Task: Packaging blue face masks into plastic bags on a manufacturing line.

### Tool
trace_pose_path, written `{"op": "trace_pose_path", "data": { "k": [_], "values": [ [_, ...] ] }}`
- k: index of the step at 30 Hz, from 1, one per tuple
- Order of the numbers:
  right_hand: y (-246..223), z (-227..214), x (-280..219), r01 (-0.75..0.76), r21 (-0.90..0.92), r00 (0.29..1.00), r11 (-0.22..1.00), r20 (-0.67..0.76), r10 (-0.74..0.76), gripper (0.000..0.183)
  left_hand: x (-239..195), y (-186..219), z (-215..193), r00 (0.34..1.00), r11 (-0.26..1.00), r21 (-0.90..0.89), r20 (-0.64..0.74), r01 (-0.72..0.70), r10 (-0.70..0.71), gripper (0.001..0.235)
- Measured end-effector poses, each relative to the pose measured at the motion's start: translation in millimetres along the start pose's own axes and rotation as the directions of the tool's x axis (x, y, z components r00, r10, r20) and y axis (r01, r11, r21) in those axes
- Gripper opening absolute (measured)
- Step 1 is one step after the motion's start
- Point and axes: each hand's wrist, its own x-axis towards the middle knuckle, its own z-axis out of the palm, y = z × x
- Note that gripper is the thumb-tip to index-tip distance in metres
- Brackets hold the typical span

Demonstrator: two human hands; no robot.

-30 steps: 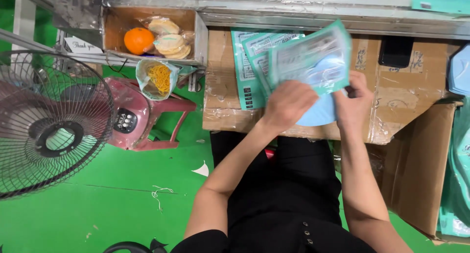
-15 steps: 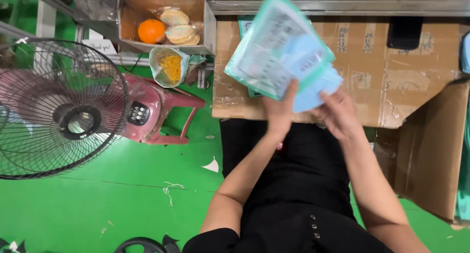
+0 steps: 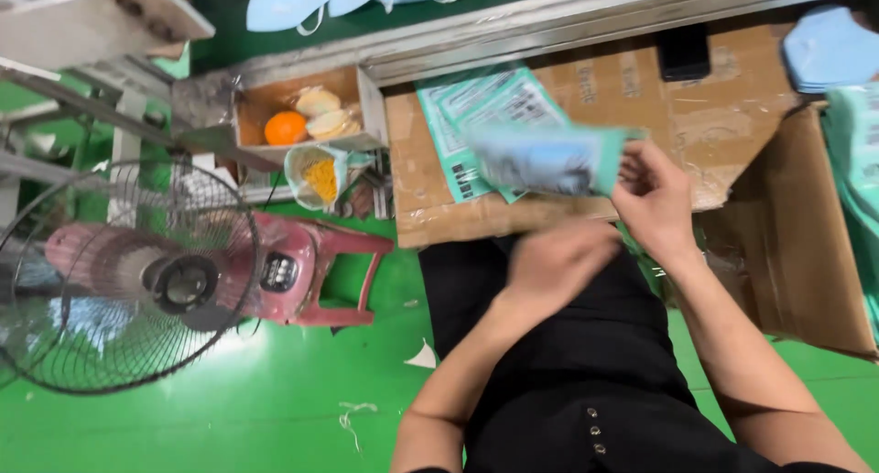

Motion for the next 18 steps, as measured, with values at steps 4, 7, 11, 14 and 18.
{"op": "trace_pose_path", "data": {
  "k": [4,7,11,14,18],
  "values": [
    [-39.1,-8.2,-24.5,0.209,-0.393,0.978,0.895,0.066,-0.199,0.021,25.4,112.5,-86.9,0.824,0.833,0.513,-0.367,-0.208,0.431,0.038],
    [-51.0,0.5,-41.3,0.54,-0.355,0.841,0.763,0.244,-0.482,0.025,9.2,66.8,-82.7,0.934,0.93,0.254,-0.173,-0.265,0.313,0.018],
    [-70.5,5.8,-40.1,0.564,-0.314,0.822,0.764,0.13,-0.554,0.024,-9.4,55.4,-65.8,0.848,0.928,0.275,-0.399,-0.253,0.35,0.013],
    [-69.1,-4.9,-34.1,0.548,-0.339,0.773,0.765,-0.145,-0.618,0.042,-22.0,27.3,-54.4,0.768,0.972,0.041,-0.606,-0.231,0.208,0.017],
    [-39.8,-17.0,-29.4,0.257,0.237,0.965,0.937,-0.021,-0.26,0.015,-23.3,19.7,-53.1,0.715,0.994,-0.109,-0.696,-0.016,-0.065,0.016]
  ]
}}
